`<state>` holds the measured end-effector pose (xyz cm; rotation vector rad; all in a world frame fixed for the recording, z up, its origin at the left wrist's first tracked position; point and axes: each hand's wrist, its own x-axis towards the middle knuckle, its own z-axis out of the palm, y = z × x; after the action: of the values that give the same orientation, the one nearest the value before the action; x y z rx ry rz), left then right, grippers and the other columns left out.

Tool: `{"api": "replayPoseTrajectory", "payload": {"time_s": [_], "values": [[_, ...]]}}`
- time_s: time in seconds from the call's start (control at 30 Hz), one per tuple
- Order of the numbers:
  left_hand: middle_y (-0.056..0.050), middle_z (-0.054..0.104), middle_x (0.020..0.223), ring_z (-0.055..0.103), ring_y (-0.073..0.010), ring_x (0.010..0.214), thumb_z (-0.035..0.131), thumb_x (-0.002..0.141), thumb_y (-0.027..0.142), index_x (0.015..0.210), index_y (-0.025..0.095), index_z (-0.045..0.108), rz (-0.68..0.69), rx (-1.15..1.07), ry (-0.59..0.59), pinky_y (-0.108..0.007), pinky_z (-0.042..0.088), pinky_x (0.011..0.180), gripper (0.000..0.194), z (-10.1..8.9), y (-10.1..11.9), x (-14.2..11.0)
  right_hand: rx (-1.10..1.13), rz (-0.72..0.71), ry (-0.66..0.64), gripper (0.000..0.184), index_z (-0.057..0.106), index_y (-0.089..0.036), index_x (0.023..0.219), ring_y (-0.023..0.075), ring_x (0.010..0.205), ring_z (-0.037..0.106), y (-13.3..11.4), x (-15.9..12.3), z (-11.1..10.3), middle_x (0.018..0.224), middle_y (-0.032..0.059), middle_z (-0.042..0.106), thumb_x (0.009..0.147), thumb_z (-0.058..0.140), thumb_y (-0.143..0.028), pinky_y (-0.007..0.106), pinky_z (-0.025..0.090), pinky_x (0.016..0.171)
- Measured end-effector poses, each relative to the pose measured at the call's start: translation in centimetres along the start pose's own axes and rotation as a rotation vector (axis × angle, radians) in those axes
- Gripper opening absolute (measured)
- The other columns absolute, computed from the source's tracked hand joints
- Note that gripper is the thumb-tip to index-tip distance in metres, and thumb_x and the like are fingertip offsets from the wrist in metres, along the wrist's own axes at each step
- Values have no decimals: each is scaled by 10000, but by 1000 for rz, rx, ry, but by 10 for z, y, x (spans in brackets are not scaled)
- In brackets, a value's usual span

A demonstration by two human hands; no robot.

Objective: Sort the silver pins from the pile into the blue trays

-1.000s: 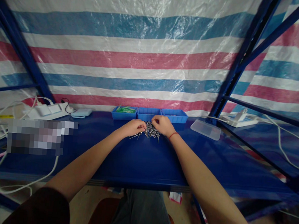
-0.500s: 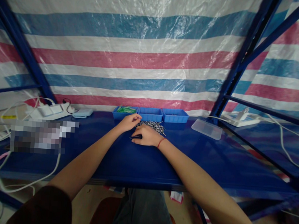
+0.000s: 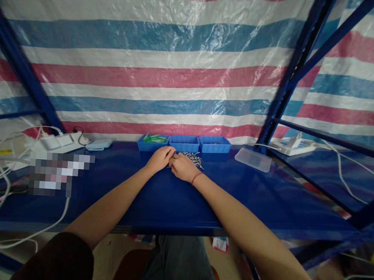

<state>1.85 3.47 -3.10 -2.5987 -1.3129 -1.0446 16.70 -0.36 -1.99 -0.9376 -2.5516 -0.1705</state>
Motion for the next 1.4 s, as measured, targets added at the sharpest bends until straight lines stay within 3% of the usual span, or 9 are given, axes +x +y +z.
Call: {"api": "replayPoseTrajectory", "payload": {"time_s": [0.17,0.33,0.5,0.87,1.13,1.4], "values": [[-51,652,983,576,-191,934,307,929,268,977,199,590,-43,58,60,-323,399,844,295,-4,6,-2,144,157,159,131,598,-143,761,165,759,524,10,0,10,779,69,604,772,472,-107,309,382,782],[-40,651,983,579,-158,944,338,921,270,974,194,588,-44,-163,132,-283,415,873,267,-6,5,2,459,440,395,143,587,-157,792,146,692,531,21,2,15,744,34,605,786,458,-218,288,418,694],[-39,638,921,584,-143,847,454,865,271,952,179,593,33,-267,113,-261,453,807,188,0,7,3,632,515,501,191,584,-153,773,147,664,546,31,1,16,740,37,623,754,475,-309,294,438,678],[-24,634,882,578,-126,761,491,841,277,853,173,593,-53,-344,158,-250,461,755,147,3,13,6,630,480,467,224,605,-148,785,150,679,554,30,1,14,740,35,626,765,493,-341,291,440,687],[-28,629,897,592,-131,773,457,852,281,866,174,566,-87,-399,141,-257,471,744,153,5,14,5,368,443,383,144,621,-164,751,171,780,580,26,-1,9,789,43,659,771,487,-213,309,413,767],[-24,631,876,595,-130,783,509,824,287,849,173,570,-89,-433,146,-247,475,733,132,8,11,6,323,426,381,141,618,-171,743,173,780,581,27,-2,10,791,42,659,792,498,-226,313,406,777]]}}
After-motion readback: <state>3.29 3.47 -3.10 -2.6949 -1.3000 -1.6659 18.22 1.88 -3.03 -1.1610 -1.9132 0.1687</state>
